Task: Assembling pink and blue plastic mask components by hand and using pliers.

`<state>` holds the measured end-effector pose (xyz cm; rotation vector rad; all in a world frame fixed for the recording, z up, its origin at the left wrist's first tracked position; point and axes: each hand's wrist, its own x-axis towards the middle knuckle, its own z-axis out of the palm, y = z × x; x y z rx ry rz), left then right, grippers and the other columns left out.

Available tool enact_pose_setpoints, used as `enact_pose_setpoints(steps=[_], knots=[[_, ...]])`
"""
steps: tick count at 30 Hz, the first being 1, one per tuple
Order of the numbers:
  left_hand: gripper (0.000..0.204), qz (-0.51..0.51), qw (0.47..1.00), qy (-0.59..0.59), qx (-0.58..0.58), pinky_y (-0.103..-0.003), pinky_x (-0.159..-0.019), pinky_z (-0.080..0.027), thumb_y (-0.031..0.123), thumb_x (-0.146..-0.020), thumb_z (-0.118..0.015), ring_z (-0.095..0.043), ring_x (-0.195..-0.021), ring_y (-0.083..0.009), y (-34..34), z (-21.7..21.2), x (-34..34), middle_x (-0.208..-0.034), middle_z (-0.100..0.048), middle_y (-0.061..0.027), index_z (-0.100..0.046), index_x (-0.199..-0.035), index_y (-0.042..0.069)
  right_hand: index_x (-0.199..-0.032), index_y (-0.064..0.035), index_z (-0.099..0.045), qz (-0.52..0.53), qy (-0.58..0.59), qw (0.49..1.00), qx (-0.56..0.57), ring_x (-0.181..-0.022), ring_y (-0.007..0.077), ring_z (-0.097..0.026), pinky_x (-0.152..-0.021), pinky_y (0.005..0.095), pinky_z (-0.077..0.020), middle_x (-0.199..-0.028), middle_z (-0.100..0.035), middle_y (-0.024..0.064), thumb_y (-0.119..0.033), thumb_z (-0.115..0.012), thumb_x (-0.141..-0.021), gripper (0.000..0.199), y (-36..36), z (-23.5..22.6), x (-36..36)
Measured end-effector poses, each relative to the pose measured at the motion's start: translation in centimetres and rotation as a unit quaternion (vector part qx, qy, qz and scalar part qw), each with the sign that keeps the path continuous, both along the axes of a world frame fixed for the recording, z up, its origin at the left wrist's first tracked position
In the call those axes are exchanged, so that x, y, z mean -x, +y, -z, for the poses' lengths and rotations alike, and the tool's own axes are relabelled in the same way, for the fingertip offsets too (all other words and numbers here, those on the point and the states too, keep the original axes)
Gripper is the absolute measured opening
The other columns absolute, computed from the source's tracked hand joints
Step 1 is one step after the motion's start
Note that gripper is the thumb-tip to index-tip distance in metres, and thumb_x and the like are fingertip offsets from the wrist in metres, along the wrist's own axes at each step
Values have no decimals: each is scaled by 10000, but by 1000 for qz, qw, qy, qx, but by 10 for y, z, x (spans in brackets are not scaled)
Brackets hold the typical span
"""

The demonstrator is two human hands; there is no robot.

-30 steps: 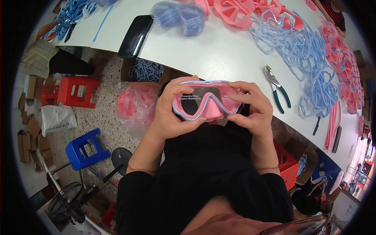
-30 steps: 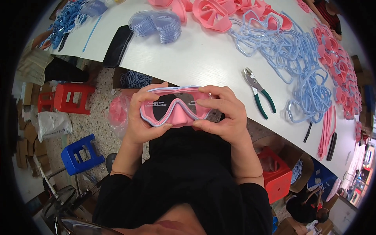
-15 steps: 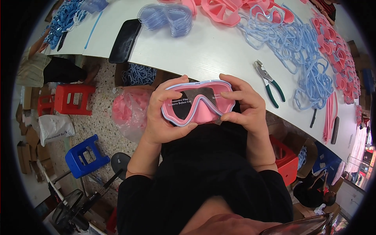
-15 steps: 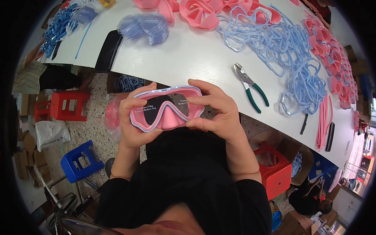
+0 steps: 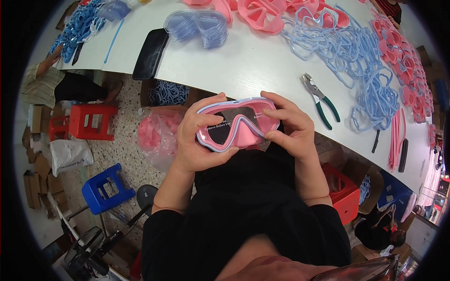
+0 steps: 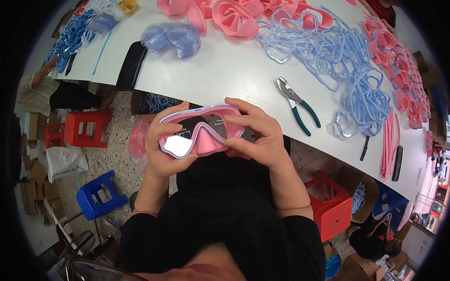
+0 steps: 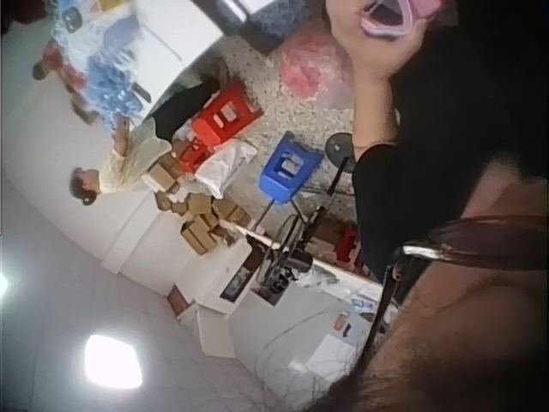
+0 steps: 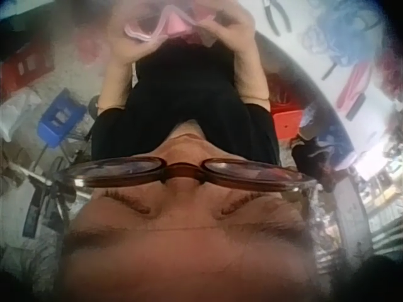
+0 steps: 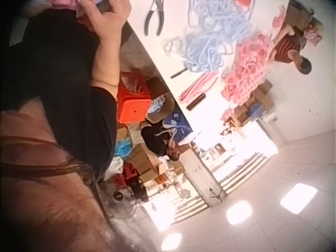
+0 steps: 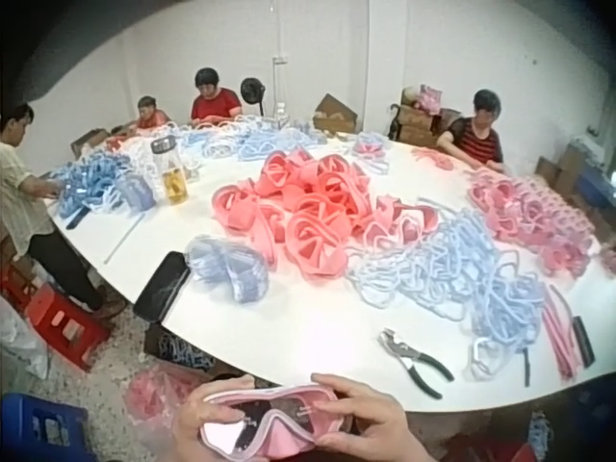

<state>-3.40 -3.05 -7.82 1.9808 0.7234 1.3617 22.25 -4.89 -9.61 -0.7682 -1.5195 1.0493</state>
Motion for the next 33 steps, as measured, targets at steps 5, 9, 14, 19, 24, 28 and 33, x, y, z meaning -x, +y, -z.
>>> enact_pose_setpoints(steps=[5,9,14,19,24,28,33], knots=[[622,-13,1000,0,-23,-459,-983,-531,136,-583,-924,-633,-1195,-405,1,2,-5,-1279,-615,-265,-581,-1101,102,-1160,-43,-722,3,-16,1000,-1,-1239,279,-598,-1025,368,-469,-1391,-582,209,-117,-850,-769,418,1,-4,-7],[633,-14,998,28,-53,-469,-989,-525,140,-570,-930,-639,-1178,-404,-1,-10,-12,-1266,-621,-252,-582,-1098,110,-1172,-41,-692,9,-60,998,-26,-1200,289,-606,-1000,367,-481,-1309,-606,180,-190,-842,-771,453,8,-19,-12],[658,52,996,23,-67,-516,-1032,-476,177,-558,-937,-643,-1172,-394,-6,-21,-19,-1255,-633,-237,-589,-1114,130,-994,-22,-645,-26,-256,961,-98,-818,267,-582,-709,345,-469,-914,-601,116,-263,-835,-788,369,24,-68,4],[652,107,990,66,-64,-526,-1032,-465,203,-569,-936,-649,-1172,-400,-16,-45,-15,-1257,-642,-218,-594,-1121,141,-782,-26,-559,-165,-231,957,-66,-635,289,-515,-575,378,-402,-696,-503,88,-288,-842,-800,386,32,-73,4],[608,114,988,85,-52,-530,-1033,-463,205,-571,-930,-660,-1156,-386,-18,-60,-18,-1230,-658,-206,-600,-1076,129,-738,-33,-523,-194,-153,968,-38,-603,217,-460,-553,339,-373,-668,-485,62,-291,-837,-827,416,24,-61,3],[560,134,983,118,-30,-527,-1038,-461,219,-561,-920,-675,-1145,-345,-4,-62,-24,-1165,-690,-174,-606,-1015,124,-723,-47,-516,-150,-78,985,44,-614,129,-431,-553,309,-361,-659,-481,24,-262,-825,-850,398,13,-36,3],[567,165,974,154,29,-518,-1079,-427,219,-550,-904,-669,-1165,-320,7,-76,-26,-1151,-705,-147,-646,-1040,96,-748,-51,-559,-70,6,996,57,-617,88,-442,-548,280,-356,-658,-497,1,-237,-810,-870,335,-5,-28,13]])
